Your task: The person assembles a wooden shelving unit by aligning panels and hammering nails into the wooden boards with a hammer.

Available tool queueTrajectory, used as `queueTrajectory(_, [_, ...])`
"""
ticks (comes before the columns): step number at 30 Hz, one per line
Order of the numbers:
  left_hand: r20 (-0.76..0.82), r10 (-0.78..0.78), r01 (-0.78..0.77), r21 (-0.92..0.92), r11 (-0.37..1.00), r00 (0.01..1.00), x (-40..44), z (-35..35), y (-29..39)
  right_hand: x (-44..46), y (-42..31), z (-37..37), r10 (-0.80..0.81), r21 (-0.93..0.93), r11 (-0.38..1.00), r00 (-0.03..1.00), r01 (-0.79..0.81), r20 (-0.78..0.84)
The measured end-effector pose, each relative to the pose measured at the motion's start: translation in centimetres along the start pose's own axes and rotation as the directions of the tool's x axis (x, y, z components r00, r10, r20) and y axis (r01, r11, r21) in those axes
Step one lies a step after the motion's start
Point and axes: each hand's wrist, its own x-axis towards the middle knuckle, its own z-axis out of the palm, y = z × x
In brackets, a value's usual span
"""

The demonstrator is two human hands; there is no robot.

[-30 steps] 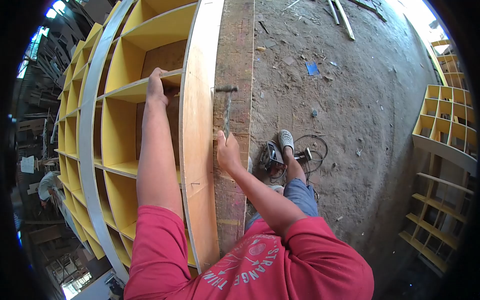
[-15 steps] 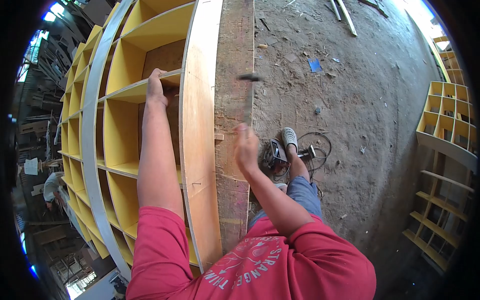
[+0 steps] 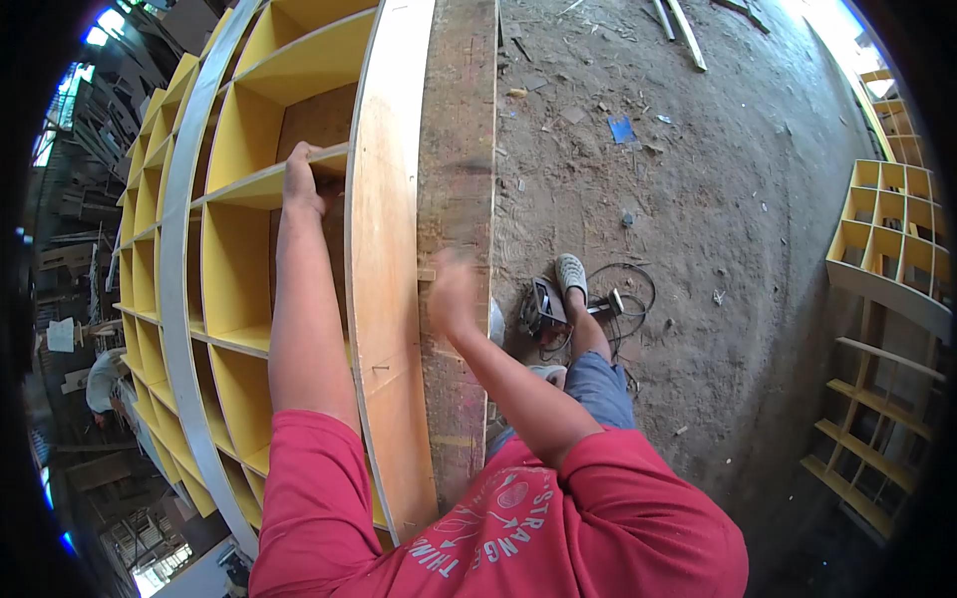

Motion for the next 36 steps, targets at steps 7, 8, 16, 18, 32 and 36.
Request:
queueTrajectory(7, [-0.035, 0.041, -0.040, 0.029, 0.999, 0.999, -1.0, 0.4, 0.4, 2.8, -5.9, -4.0, 0.629, 0.546, 0.541, 0.739, -0.640, 0.242])
queueTrajectory(8, [-0.027, 0.033, -0.032, 0.026, 0.999, 0.999, -1.1, 0.2, 0.2, 2.3, -7.5, -3.2, 0.675, 0.571, 0.502, 0.707, -0.650, 0.212])
queueTrajectory(16, [-0.023, 0.029, -0.029, 0.010, 1.000, 0.999, -0.9, 0.1, 0.3, -0.1, -6.4, -1.7, 0.641, 0.218, 0.671, 0.702, -0.709, 0.310])
queueTrajectory(18, [-0.010, 0.028, -0.028, 0.004, 1.000, 1.000, -0.6, 0.6, 0.5, -0.5, -5.4, -1.1, 0.423, 0.111, 0.858, 0.812, -0.501, 0.401])
queueTrajectory(32, [-0.124, 0.002, 0.005, 0.056, 0.998, 0.992, -1.3, 0.3, 0.0, 9.4, -3.8, -11.5, 0.433, 0.166, 0.697, 0.594, -0.697, 0.678])
queueTrajectory(36, [-0.180, 0.001, 0.014, 0.079, 0.997, 0.984, -1.5, 0.2, -0.1, 17.4, -3.5, -12.6, 0.465, 0.191, 0.657, 0.592, -0.729, 0.658])
